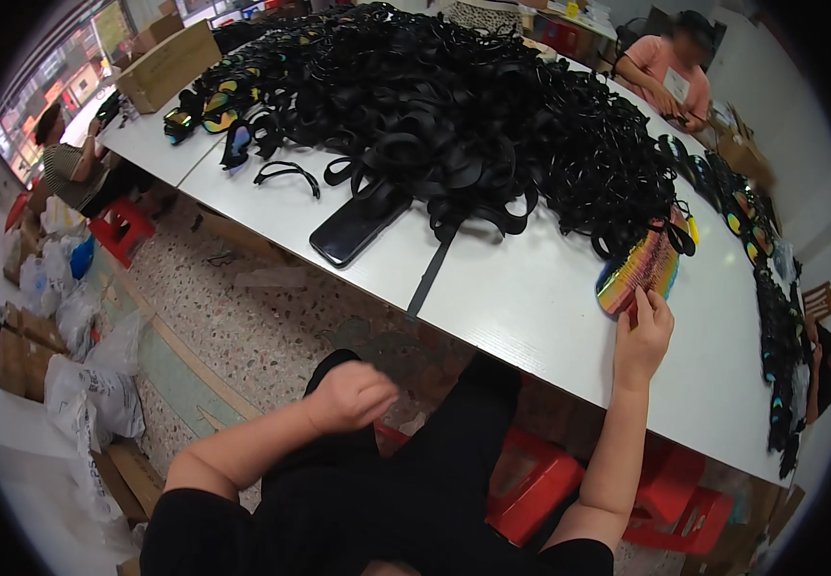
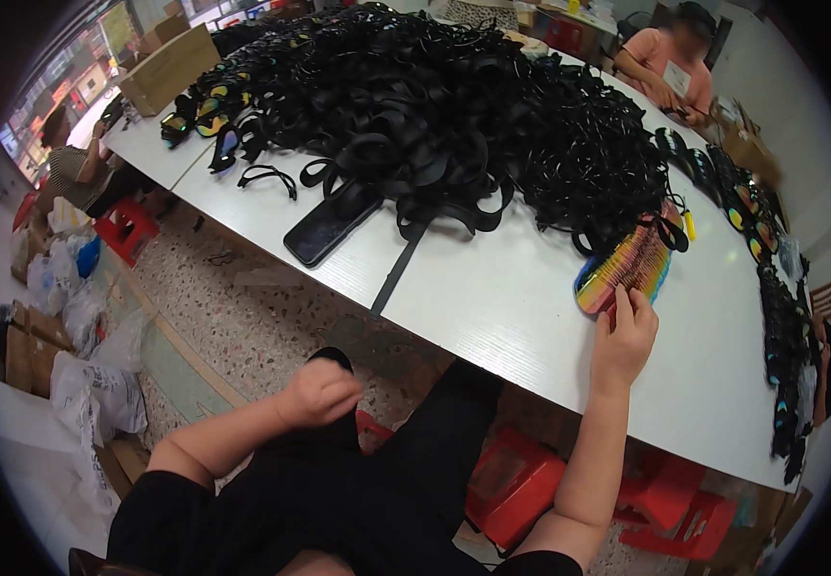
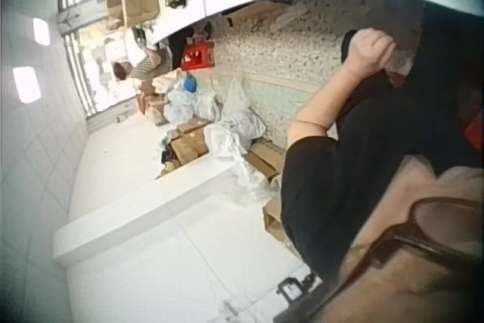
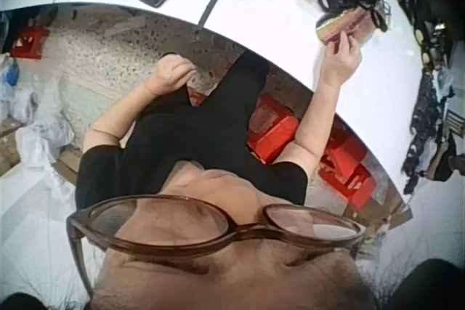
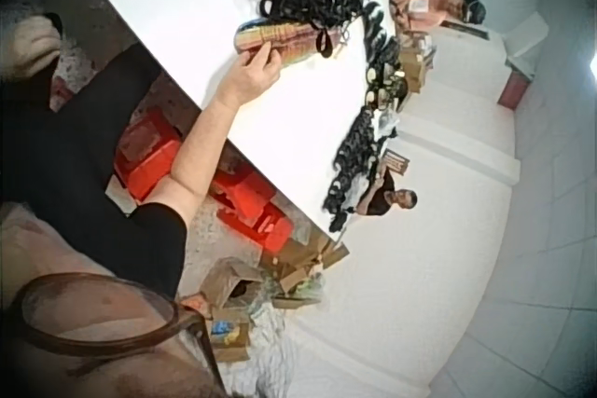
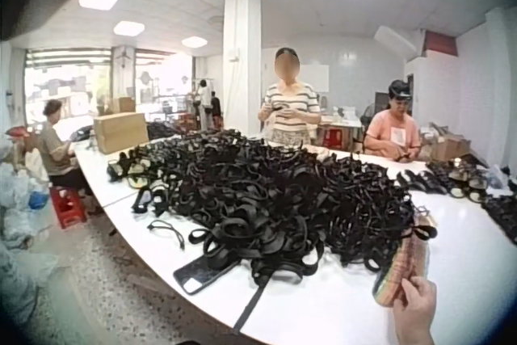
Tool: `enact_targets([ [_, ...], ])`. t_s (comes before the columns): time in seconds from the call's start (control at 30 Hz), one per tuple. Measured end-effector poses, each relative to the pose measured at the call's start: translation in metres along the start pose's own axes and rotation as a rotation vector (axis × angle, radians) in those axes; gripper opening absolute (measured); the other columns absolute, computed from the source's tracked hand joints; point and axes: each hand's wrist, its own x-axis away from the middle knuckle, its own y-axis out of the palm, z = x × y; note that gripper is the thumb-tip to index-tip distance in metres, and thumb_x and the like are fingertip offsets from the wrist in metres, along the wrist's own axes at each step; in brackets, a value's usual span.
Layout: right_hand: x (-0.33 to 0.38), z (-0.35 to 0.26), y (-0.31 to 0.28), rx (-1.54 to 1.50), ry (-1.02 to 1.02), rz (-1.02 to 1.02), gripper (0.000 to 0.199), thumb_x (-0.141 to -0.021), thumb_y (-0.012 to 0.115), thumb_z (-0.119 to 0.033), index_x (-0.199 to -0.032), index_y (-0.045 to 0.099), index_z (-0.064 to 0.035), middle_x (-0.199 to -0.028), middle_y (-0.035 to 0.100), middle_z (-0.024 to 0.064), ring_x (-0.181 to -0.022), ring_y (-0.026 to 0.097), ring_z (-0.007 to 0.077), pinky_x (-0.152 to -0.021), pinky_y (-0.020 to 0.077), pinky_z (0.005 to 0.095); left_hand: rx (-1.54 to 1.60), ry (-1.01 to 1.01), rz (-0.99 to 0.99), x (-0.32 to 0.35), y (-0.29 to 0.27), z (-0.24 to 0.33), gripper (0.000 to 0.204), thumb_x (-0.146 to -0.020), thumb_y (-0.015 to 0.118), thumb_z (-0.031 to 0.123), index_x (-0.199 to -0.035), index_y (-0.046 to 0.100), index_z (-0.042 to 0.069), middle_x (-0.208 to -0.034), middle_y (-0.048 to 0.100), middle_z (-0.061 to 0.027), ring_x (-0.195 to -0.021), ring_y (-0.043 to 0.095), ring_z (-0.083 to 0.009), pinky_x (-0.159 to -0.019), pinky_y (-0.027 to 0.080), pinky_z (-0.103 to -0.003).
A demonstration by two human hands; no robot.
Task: Assembling lenses and straps for ski or safety goggles in a manufacturing environment.
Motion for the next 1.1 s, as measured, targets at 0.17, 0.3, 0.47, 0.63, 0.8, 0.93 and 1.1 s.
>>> enact_targets([
  [0.17, -0.002, 0.004, -0.003, -0.087, 0.079, 0.016, 0.045, -0.073, 0.075, 0.001, -0.117, 0.069, -0.0054, -0.116, 0.063, 0.0105, -0.109, 0.058, 0.0300, -0.093, 0.0507, 0.0382, -0.193, 0.134, 0.220, -0.126, -0.016, -0.037, 0.014, -0.078, 0.074, 0.010, -0.086, 0.063, 0.009, -0.078, 0.062, -0.0084, -0.068, 0.061, -0.0261, -0.059, 0.048, -0.037],
  [0.3, -0.001, 0.008, -0.004, -0.139, 0.062, 0.044, 0.043, -0.069, 0.076, 0.002, -0.111, 0.069, -0.0055, -0.110, 0.063, 0.0106, -0.104, 0.058, 0.0309, -0.091, 0.0505, 0.0398, -0.219, -0.131, 0.329, -0.228, -0.011, -0.076, 0.023, -0.080, 0.075, 0.020, -0.096, 0.063, 0.007, -0.092, 0.065, -0.0105, -0.084, 0.064, -0.0314, -0.071, 0.052, -0.041],
  [0.47, 0.004, 0.001, -0.007, -0.218, 0.021, 0.084, 0.042, -0.068, 0.076, 0.000, -0.109, 0.068, -0.0050, -0.108, 0.062, 0.0113, -0.102, 0.058, 0.0316, -0.090, 0.0498, 0.0415, -0.600, -0.627, -0.139, -0.282, -0.014, -0.095, 0.046, -0.078, 0.074, 0.038, -0.109, 0.066, 0.006, -0.106, 0.068, -0.0127, -0.102, 0.066, -0.0330, -0.088, 0.054, -0.042],
  [0.63, 0.007, 0.004, -0.016, -0.281, 0.052, 0.056, 0.043, -0.069, 0.077, 0.000, -0.111, 0.068, -0.0047, -0.109, 0.062, 0.0112, -0.103, 0.058, 0.0311, -0.090, 0.0499, 0.0405, -0.489, -0.622, 0.195, -0.312, -0.031, -0.110, 0.028, -0.078, 0.066, 0.022, -0.100, 0.071, 0.006, -0.096, 0.071, -0.0169, -0.095, 0.068, -0.0343, -0.086, 0.054, -0.044],
  [0.8, 0.008, 0.001, -0.020, -0.292, 0.063, 0.068, 0.039, -0.073, 0.075, -0.001, -0.112, 0.068, -0.0053, -0.108, 0.063, 0.0117, -0.104, 0.058, 0.0301, -0.091, 0.0494, 0.0393, -0.409, -0.537, 0.390, -0.332, -0.063, -0.115, 0.025, -0.079, 0.063, 0.020, -0.099, 0.071, 0.006, -0.098, 0.071, -0.0180, -0.097, 0.067, -0.0345, -0.087, 0.054, -0.044],
  [0.93, 0.009, -0.001, -0.018, -0.293, 0.069, 0.065, 0.039, -0.074, 0.076, -0.002, -0.112, 0.067, -0.0052, -0.108, 0.063, 0.0117, -0.104, 0.058, 0.0303, -0.092, 0.0488, 0.0398, -0.432, -0.501, 0.119, -0.332, -0.072, -0.126, 0.025, -0.079, 0.062, 0.020, -0.098, 0.073, 0.008, -0.099, 0.071, -0.0153, -0.099, 0.067, -0.0332, -0.089, 0.053, -0.043],
  [1.1, 0.006, 0.000, -0.024, -0.269, 0.069, 0.063, 0.039, -0.074, 0.076, 0.000, -0.112, 0.067, -0.0048, -0.108, 0.063, 0.0112, -0.105, 0.059, 0.0299, -0.093, 0.0484, 0.0400, -0.331, -0.442, 0.344, -0.347, -0.074, -0.112, 0.027, -0.084, 0.069, 0.033, -0.098, 0.074, 0.010, -0.100, 0.071, -0.0143, -0.098, 0.067, -0.0323, -0.087, 0.053, -0.042],
])
